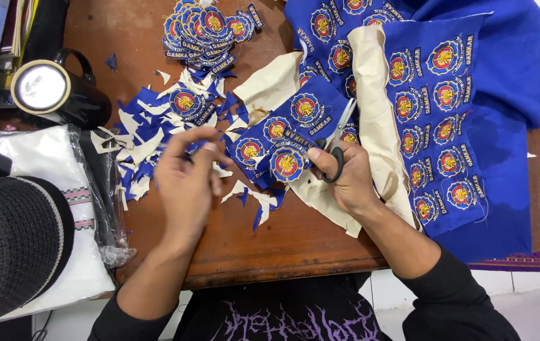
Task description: Cutting out embroidered patches from a blue fabric sheet using scissors
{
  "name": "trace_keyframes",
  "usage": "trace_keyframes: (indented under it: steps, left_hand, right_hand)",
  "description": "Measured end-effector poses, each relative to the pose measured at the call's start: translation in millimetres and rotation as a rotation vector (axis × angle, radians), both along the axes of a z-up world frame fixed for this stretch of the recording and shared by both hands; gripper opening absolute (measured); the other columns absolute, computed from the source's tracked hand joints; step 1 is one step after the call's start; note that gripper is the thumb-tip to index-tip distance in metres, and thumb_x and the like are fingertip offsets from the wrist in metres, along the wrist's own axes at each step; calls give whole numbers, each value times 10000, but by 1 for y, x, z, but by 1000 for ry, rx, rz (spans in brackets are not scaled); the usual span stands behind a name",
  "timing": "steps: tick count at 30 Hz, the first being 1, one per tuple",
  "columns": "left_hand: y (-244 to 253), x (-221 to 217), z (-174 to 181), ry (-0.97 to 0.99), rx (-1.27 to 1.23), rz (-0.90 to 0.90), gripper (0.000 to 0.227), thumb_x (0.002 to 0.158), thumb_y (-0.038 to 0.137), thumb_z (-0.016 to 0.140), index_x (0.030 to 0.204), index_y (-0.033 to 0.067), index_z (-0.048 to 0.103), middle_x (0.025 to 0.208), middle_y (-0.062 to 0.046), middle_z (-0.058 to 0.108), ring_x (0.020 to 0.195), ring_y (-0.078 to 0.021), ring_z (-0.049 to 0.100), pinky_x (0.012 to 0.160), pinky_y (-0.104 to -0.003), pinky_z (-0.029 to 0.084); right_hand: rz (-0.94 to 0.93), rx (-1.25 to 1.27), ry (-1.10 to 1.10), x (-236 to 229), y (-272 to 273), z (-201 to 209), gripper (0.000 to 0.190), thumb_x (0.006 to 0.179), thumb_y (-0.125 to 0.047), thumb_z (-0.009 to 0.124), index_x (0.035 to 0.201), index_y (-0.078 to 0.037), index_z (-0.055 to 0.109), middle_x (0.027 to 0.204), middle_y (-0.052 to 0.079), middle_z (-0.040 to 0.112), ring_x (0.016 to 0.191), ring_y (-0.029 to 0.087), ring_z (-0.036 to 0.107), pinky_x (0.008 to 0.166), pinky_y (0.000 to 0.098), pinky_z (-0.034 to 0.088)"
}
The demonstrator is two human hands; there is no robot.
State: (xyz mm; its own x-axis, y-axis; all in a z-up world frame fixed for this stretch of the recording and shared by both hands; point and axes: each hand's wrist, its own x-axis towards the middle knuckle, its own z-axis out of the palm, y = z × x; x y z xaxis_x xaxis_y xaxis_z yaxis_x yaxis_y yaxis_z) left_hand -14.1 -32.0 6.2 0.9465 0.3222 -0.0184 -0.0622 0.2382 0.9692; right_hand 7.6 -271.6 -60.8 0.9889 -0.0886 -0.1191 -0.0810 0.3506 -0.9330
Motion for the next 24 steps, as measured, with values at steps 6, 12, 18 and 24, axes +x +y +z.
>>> trace_keyframes:
  steps: [6, 12, 18, 24]
  left_hand:
    - [-16, -7, -11, 26, 112, -378, 467, 897, 161, 764, 1315, 21, 609, 1160, -201, 689, 1024, -267, 690, 784, -357, 593]
    - [-28, -11, -27, 102, -14, -430, 231, 857, 75, 828, 1048, -7, 729, 840, -133, 757, 770, -136, 689, 664, -254, 578]
    - [-24, -9, -11, 98, 14, -358, 203, 866, 90, 829, 1013, 15, 710, 752, -102, 717, 677, -90, 609, 611, -208, 547]
    - [-22, -11, -6, 105, 8, -422, 203, 897, 99, 783, 1073, 24, 714, 806, -86, 716, 758, -83, 591, 686, -238, 560]
  right_hand:
    - [173, -169, 41, -9, 11, 19, 262, 807, -53, 832, 649, -4, 630, 472, 73, 533, 468, 72, 490, 443, 186, 389]
    - [336, -279, 60, -10, 6, 10, 223, 824, -88, 830, 682, -16, 674, 468, 71, 567, 498, 73, 519, 501, 178, 426]
    - [430, -326, 14, -11, 14, 39, 189, 811, -94, 843, 702, -21, 707, 476, 77, 609, 489, 80, 548, 517, 184, 464]
    - [469, -302, -43, -13, 13, 42, 122, 842, -49, 795, 765, -8, 710, 529, 99, 627, 535, 94, 567, 557, 188, 470]
